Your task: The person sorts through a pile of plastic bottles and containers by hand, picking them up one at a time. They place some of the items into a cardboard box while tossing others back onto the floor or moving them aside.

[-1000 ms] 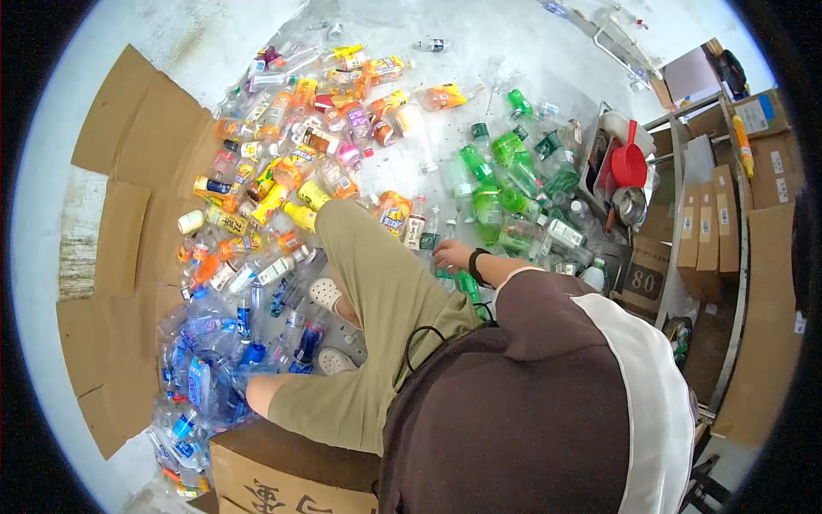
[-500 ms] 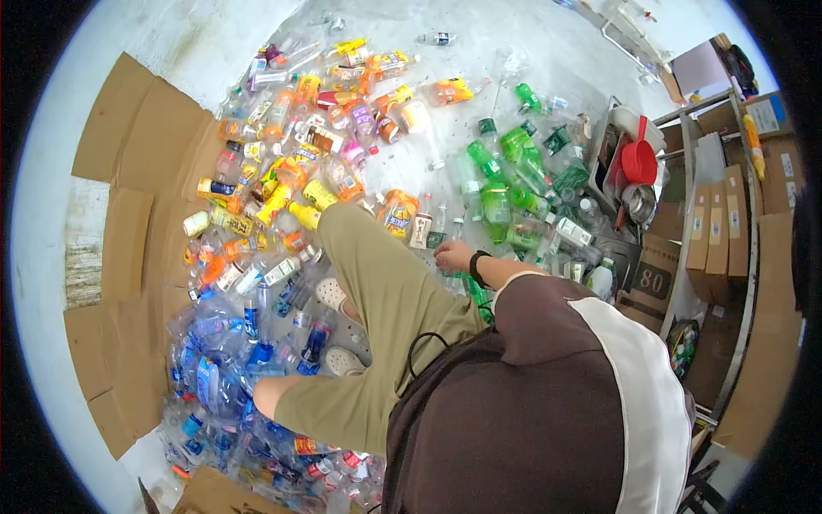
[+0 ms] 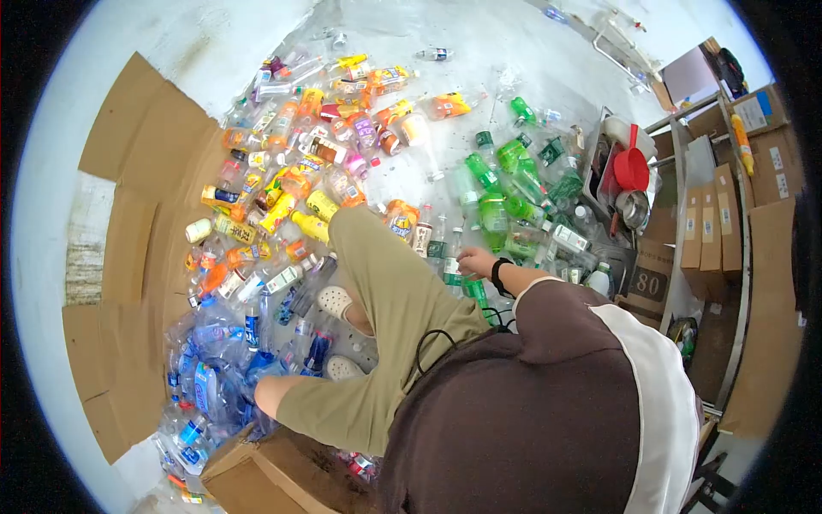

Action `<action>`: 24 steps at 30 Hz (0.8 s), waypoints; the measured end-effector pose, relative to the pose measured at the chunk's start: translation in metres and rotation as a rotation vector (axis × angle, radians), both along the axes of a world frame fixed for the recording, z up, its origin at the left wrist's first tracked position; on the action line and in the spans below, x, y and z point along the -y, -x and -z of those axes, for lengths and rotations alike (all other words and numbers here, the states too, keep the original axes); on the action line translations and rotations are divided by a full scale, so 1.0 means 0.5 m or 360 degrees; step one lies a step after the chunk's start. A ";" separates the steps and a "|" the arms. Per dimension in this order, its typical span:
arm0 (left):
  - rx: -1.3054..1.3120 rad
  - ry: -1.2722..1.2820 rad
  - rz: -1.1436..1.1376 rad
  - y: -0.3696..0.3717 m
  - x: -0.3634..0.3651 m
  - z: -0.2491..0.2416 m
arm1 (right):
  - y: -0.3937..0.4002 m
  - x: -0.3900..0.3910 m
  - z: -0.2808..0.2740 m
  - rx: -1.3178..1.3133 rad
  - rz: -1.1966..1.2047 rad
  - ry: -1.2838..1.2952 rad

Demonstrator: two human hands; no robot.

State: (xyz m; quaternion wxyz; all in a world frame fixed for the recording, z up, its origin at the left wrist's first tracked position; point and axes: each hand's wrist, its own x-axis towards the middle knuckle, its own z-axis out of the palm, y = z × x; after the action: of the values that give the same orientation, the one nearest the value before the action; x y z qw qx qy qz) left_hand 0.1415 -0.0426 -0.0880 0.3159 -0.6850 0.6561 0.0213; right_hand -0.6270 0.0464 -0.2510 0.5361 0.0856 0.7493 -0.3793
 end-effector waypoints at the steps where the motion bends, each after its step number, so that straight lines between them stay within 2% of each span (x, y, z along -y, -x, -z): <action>1: 0.0103 0.0012 0.0569 0.021 -0.014 0.001 | -0.003 0.005 -0.012 0.0017 0.0018 -0.0033; 2: -0.0089 -0.0236 0.0127 0.025 -0.005 -0.019 | -0.013 0.008 -0.017 0.0018 0.0014 -0.0035; 4: -0.0269 -0.0539 -0.0851 0.414 0.106 -0.266 | -0.013 0.014 -0.031 0.0030 -0.0083 0.0018; 7: -0.0769 -0.0784 -0.1159 0.388 0.108 -0.182 | -0.019 0.025 -0.038 0.0031 -0.0124 0.0018; 11: -0.1180 -0.1033 -0.1750 0.328 0.183 -0.103 | -0.011 0.027 -0.050 0.0053 -0.0078 0.0094; 13: -0.1287 -0.0928 -0.1911 0.298 0.238 -0.079 | -0.008 0.024 -0.066 0.0008 -0.0092 0.0098; 17: -0.1923 -0.0440 -0.1827 0.316 0.315 0.016 | 0.002 0.021 -0.143 -0.0047 -0.0102 0.0029; 24: -0.2262 -0.0384 -0.1830 0.363 0.341 0.115 | 0.003 -0.050 -0.157 -0.0121 -0.0170 -0.0120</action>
State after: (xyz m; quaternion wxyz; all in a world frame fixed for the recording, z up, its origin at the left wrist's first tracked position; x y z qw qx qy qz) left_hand -0.0402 -0.2131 -0.1453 -0.1513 -0.6940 0.2480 0.6588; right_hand -0.6284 0.0715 -0.1726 0.5231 0.0512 0.7864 -0.3245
